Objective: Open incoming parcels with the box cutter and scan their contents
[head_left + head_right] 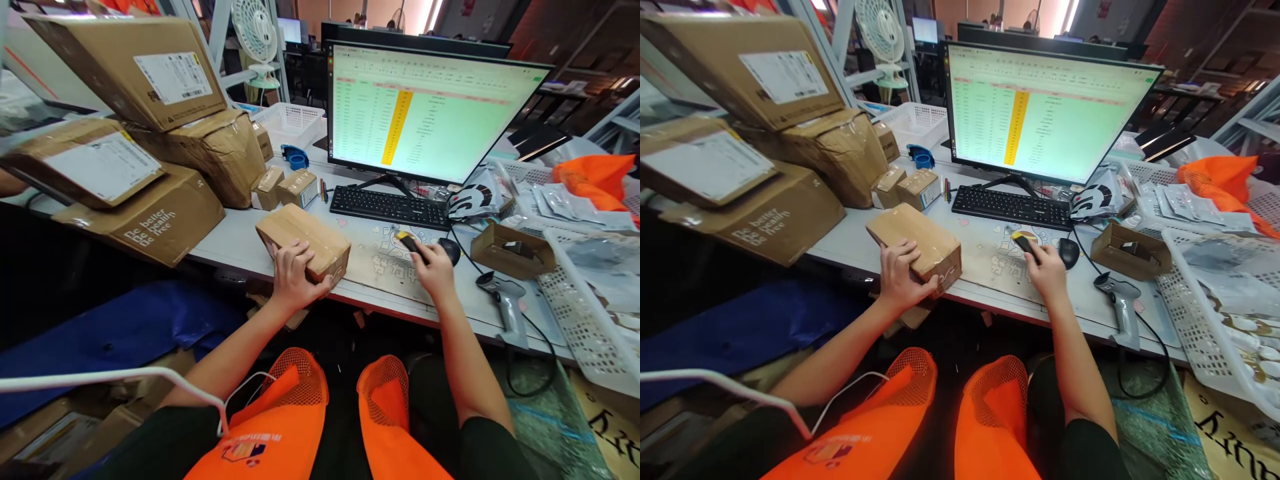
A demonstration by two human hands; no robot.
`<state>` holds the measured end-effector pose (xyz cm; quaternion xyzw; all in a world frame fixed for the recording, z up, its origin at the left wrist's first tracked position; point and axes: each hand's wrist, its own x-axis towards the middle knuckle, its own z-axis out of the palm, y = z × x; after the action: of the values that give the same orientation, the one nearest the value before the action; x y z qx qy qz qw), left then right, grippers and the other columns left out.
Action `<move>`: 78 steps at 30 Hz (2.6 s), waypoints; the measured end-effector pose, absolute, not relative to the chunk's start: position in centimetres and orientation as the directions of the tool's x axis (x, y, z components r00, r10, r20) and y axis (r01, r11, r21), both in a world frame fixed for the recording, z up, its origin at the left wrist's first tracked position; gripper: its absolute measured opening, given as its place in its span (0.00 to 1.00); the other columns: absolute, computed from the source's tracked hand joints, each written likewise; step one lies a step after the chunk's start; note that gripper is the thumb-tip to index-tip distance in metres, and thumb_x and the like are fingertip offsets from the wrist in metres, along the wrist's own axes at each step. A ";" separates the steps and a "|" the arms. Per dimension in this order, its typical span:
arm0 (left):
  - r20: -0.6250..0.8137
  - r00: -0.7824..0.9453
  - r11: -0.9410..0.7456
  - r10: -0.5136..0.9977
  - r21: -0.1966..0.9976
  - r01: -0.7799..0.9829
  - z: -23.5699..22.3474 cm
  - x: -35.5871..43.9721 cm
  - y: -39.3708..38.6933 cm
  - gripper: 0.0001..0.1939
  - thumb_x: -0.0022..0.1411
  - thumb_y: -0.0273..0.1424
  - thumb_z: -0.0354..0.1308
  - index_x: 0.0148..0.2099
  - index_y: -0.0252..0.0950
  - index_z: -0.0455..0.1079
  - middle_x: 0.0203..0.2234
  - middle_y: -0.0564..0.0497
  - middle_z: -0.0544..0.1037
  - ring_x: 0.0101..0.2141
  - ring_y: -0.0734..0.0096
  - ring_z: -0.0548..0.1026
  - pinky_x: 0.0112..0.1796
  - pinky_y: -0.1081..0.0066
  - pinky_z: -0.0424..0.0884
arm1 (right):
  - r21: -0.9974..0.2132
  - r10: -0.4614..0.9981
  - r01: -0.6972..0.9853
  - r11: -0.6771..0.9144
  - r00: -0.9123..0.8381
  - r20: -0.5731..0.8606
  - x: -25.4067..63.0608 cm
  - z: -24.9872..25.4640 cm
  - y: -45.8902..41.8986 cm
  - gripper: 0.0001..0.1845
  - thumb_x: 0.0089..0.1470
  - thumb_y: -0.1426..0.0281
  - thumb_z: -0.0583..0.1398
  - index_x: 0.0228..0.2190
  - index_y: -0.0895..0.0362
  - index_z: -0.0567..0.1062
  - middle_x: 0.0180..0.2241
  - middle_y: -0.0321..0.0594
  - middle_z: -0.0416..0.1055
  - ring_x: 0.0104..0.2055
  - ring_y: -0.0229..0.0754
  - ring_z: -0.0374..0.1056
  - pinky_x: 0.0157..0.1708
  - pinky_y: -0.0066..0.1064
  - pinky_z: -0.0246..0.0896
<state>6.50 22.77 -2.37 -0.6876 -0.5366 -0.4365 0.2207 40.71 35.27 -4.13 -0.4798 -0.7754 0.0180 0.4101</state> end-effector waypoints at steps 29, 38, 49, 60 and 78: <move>0.794 -0.127 -0.186 0.595 0.290 0.939 -1.5 5.9 21.0 0.27 0.61 0.57 0.68 0.51 0.42 0.80 0.46 0.43 0.83 0.46 0.48 0.75 0.51 0.50 0.57 | 0.078 0.735 0.759 0.647 -0.647 0.200 26.7 11.2 23.4 0.19 0.73 0.60 0.54 0.54 0.52 0.79 0.39 0.46 0.75 0.34 0.46 0.72 0.30 0.35 0.57; 0.810 -0.139 -0.204 0.569 0.303 0.931 -2.2 5.9 20.9 0.25 0.61 0.57 0.67 0.47 0.42 0.80 0.47 0.43 0.83 0.47 0.48 0.75 0.52 0.49 0.57 | 0.221 0.787 0.787 0.575 -0.607 0.113 23.9 12.7 22.3 0.18 0.72 0.60 0.54 0.49 0.54 0.80 0.36 0.48 0.74 0.32 0.45 0.72 0.26 0.34 0.51; 0.765 -0.098 -0.243 0.636 0.319 0.916 -2.1 5.1 19.7 0.22 0.64 0.53 0.67 0.49 0.43 0.80 0.51 0.42 0.82 0.49 0.46 0.74 0.52 0.48 0.57 | 0.334 0.986 0.930 0.152 -0.118 -0.121 35.9 11.3 26.8 0.17 0.66 0.61 0.59 0.38 0.56 0.86 0.37 0.55 0.80 0.38 0.54 0.77 0.34 0.38 0.62; 0.238 0.225 -0.322 0.945 0.548 0.772 5.8 -3.2 27.9 0.36 0.62 0.54 0.59 0.63 0.36 0.73 0.61 0.40 0.75 0.58 0.46 0.73 0.60 0.50 0.68 | -0.090 0.754 0.798 0.596 -0.516 0.407 32.0 9.6 21.9 0.22 0.72 0.57 0.54 0.56 0.51 0.81 0.42 0.45 0.79 0.37 0.45 0.75 0.34 0.33 0.66; 0.233 0.045 -0.154 0.972 0.474 0.867 4.8 2.0 24.0 0.26 0.65 0.48 0.60 0.59 0.40 0.77 0.48 0.43 0.79 0.50 0.42 0.76 0.53 0.48 0.66 | 0.173 0.759 0.773 0.610 -0.633 0.150 29.9 13.2 21.6 0.19 0.71 0.59 0.56 0.54 0.51 0.81 0.35 0.42 0.72 0.30 0.42 0.68 0.28 0.35 0.50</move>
<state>2.01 24.00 4.77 -0.7156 -0.6423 -0.2547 -0.1028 29.86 21.63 13.17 -0.4272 -0.8968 -0.1112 0.0306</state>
